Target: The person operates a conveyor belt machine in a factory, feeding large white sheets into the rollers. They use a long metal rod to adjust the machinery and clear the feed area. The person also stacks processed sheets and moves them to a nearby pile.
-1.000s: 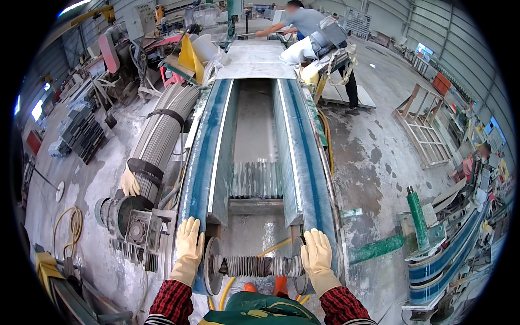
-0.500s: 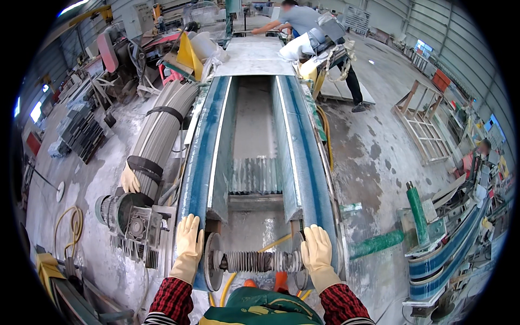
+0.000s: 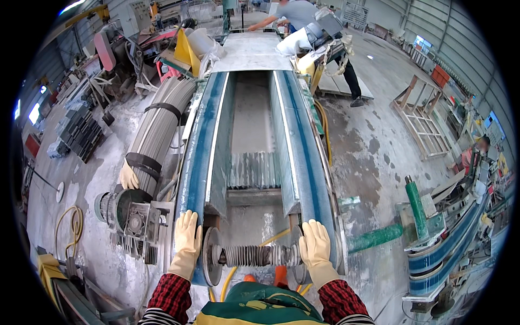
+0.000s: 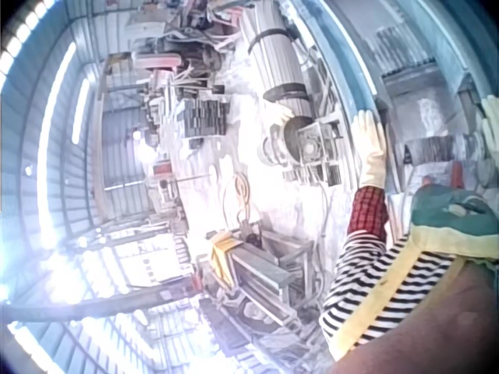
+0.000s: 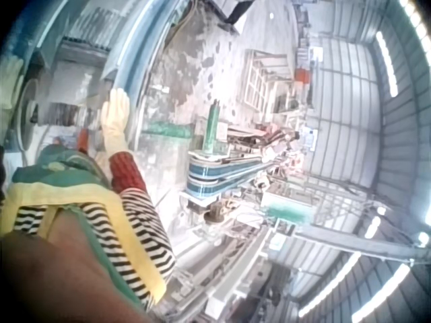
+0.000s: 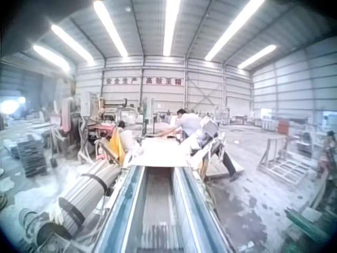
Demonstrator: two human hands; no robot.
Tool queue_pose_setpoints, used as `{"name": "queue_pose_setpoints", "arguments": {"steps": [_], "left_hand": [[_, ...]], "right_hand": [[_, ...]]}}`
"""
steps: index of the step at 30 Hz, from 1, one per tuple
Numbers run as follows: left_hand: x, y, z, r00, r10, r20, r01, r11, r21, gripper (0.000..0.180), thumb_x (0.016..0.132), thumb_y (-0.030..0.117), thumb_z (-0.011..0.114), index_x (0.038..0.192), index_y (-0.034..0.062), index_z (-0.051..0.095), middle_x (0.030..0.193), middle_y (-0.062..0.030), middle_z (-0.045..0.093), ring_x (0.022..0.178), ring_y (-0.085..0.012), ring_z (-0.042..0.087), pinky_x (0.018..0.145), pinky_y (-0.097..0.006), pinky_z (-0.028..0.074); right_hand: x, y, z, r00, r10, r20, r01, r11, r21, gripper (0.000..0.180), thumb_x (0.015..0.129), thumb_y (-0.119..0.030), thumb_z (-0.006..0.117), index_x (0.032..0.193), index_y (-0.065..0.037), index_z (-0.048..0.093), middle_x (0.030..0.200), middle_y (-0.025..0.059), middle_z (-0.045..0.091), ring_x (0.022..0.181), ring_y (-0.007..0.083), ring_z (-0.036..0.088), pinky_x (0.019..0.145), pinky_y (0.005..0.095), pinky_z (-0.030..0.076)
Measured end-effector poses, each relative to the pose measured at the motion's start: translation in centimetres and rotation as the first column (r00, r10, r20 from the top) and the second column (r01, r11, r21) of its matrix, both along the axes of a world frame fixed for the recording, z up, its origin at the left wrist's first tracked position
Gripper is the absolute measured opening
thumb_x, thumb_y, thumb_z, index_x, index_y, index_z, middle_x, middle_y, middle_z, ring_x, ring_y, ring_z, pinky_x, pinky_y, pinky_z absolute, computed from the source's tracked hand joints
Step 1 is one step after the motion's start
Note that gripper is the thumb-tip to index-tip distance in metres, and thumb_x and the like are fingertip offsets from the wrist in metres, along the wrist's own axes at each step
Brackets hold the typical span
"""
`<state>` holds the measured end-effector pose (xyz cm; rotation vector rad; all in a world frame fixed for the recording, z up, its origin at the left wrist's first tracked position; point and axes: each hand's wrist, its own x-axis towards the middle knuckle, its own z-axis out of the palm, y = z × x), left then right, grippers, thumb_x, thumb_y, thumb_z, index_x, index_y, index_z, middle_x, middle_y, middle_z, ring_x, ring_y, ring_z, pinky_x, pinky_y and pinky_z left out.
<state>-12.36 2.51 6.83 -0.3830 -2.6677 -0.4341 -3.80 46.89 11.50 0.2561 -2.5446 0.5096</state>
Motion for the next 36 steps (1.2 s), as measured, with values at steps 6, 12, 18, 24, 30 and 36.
{"name": "queue_pose_setpoints", "arguments": {"steps": [6, 12, 18, 24, 30, 36], "left_hand": [[0.4, -0.3, -0.1, 1.000, 0.009, 0.023, -0.009, 1.000, -0.009, 0.052, 0.105, 0.021, 0.070, 0.153, 0.0037, 0.061, 0.160, -0.0227, 0.059, 0.148, -0.0478, 0.053, 0.128, -0.057, 0.038], [0.5, -0.2, -0.3, 1.000, 0.007, 0.025, -0.007, 1.000, -0.004, 0.053, 0.105, 0.021, 0.070, 0.154, 0.0043, 0.060, 0.161, -0.0225, 0.058, 0.149, -0.0477, 0.052, 0.129, -0.057, 0.037], [0.8, -0.2, -0.2, 0.999, 0.014, 0.038, -0.014, 1.000, -0.005, 0.054, 0.105, 0.021, 0.070, 0.155, 0.0046, 0.060, 0.162, -0.0226, 0.057, 0.149, -0.0476, 0.052, 0.129, -0.057, 0.038], [1.0, -0.1, -0.2, 1.000, 0.021, 0.008, -0.021, 1.000, -0.015, 0.053, 0.103, 0.022, 0.071, 0.151, 0.0025, 0.063, 0.157, -0.0219, 0.061, 0.147, -0.0458, 0.054, 0.129, -0.056, 0.038], [1.2, 0.0, 0.1, 0.999, 0.038, 0.028, -0.037, 0.999, -0.028, 0.053, 0.104, 0.023, 0.071, 0.152, 0.0032, 0.063, 0.159, -0.0206, 0.060, 0.149, -0.0444, 0.052, 0.130, -0.055, 0.037], [1.5, 0.0, 0.0, 0.998, 0.048, 0.043, -0.046, 0.998, -0.039, 0.054, 0.104, 0.024, 0.071, 0.153, 0.0042, 0.063, 0.161, -0.0205, 0.059, 0.150, -0.0435, 0.052, 0.131, -0.055, 0.037]], "right_hand": [[0.3, -0.2, 0.3, 0.999, 0.000, 0.051, 0.001, 1.000, -0.017, 0.037, 0.092, -0.008, 0.067, 0.127, 0.005, 0.067, 0.123, 0.0260, 0.067, 0.110, 0.0473, 0.062, 0.101, 0.0559, 0.051], [0.6, 0.0, -0.2, 0.999, -0.010, 0.042, 0.010, 1.000, -0.009, 0.040, 0.091, -0.009, 0.068, 0.129, 0.005, 0.067, 0.126, 0.0266, 0.067, 0.114, 0.0484, 0.062, 0.104, 0.0566, 0.050], [1.1, 0.4, -1.2, 1.000, -0.010, 0.019, 0.009, 1.000, 0.013, 0.044, 0.091, -0.010, 0.070, 0.133, 0.005, 0.068, 0.132, 0.0286, 0.068, 0.119, 0.0500, 0.063, 0.109, 0.0583, 0.050], [1.4, 0.3, -1.6, 1.000, -0.017, 0.015, 0.016, 1.000, 0.018, 0.045, 0.092, -0.010, 0.071, 0.135, 0.005, 0.068, 0.134, 0.0306, 0.067, 0.121, 0.0512, 0.064, 0.110, 0.0588, 0.050], [1.7, 0.6, -2.2, 1.000, -0.020, 0.012, 0.019, 0.999, 0.051, 0.046, 0.093, -0.010, 0.070, 0.136, 0.006, 0.068, 0.135, 0.0311, 0.067, 0.122, 0.0511, 0.064, 0.111, 0.0587, 0.050], [1.9, 0.3, -1.8, 1.000, -0.014, 0.027, 0.014, 1.000, 0.011, 0.044, 0.093, -0.011, 0.069, 0.134, 0.007, 0.068, 0.134, 0.0332, 0.068, 0.121, 0.0542, 0.064, 0.111, 0.0607, 0.050]]}}
